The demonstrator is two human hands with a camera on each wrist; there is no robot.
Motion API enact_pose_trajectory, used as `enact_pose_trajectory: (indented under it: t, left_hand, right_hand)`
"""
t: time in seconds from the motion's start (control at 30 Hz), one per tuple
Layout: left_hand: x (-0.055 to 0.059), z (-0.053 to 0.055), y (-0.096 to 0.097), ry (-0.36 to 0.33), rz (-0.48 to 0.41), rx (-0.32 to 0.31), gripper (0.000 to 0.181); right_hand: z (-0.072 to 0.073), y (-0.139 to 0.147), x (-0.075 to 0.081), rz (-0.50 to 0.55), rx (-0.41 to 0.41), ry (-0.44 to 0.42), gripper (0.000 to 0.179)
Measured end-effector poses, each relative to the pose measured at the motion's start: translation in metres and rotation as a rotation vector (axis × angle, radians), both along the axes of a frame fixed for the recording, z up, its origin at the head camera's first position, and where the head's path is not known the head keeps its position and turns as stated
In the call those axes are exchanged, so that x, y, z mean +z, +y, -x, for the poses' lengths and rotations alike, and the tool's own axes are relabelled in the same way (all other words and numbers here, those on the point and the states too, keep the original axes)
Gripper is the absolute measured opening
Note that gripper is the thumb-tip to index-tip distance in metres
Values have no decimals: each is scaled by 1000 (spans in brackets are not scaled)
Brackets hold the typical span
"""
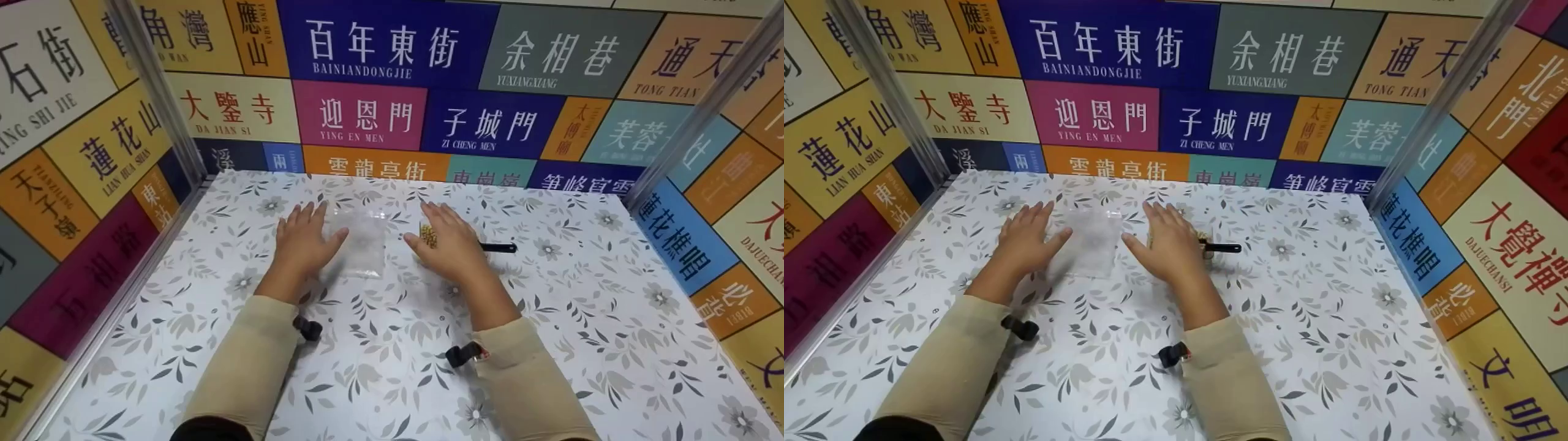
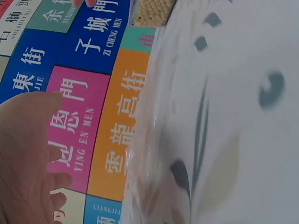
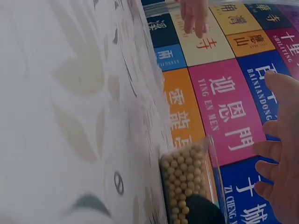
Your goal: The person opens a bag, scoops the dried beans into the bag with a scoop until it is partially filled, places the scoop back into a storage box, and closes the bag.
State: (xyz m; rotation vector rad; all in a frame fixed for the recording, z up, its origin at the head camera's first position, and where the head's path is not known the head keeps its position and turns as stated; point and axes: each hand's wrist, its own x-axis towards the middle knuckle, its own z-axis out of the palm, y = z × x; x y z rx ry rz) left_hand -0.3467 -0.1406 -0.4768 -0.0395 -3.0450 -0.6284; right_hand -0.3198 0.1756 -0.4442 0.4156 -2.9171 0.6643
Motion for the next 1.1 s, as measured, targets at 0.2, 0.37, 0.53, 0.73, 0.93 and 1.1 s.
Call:
enact_pose_trajectory:
  t: [0.2,0.37,0.53,0.73,0.93,1.1]
  left_hand:
    - [-4,-3,-25,-36,-1,26,97]
    - [-6,-6,-36,-101,-58,37,99]
    - [-3,-6,-37,-286,-338,18,102]
    - [-1,-4,-32,-422,-529,7,99]
    - [-2,-7,-27,-501,-742,70,91]
    - [-5,-7,-24,-501,-830,78,86]
  right_hand:
    - [-5,-36,1,16,58,-31,95]
    - [-9,-57,-3,80,67,-94,93]
    - [-12,-71,-11,304,84,-306,86]
    - [-10,-78,-26,626,25,-572,83]
    - [-6,-79,-34,912,20,-695,80]
    - [-4,-78,-35,1018,10,-741,76]
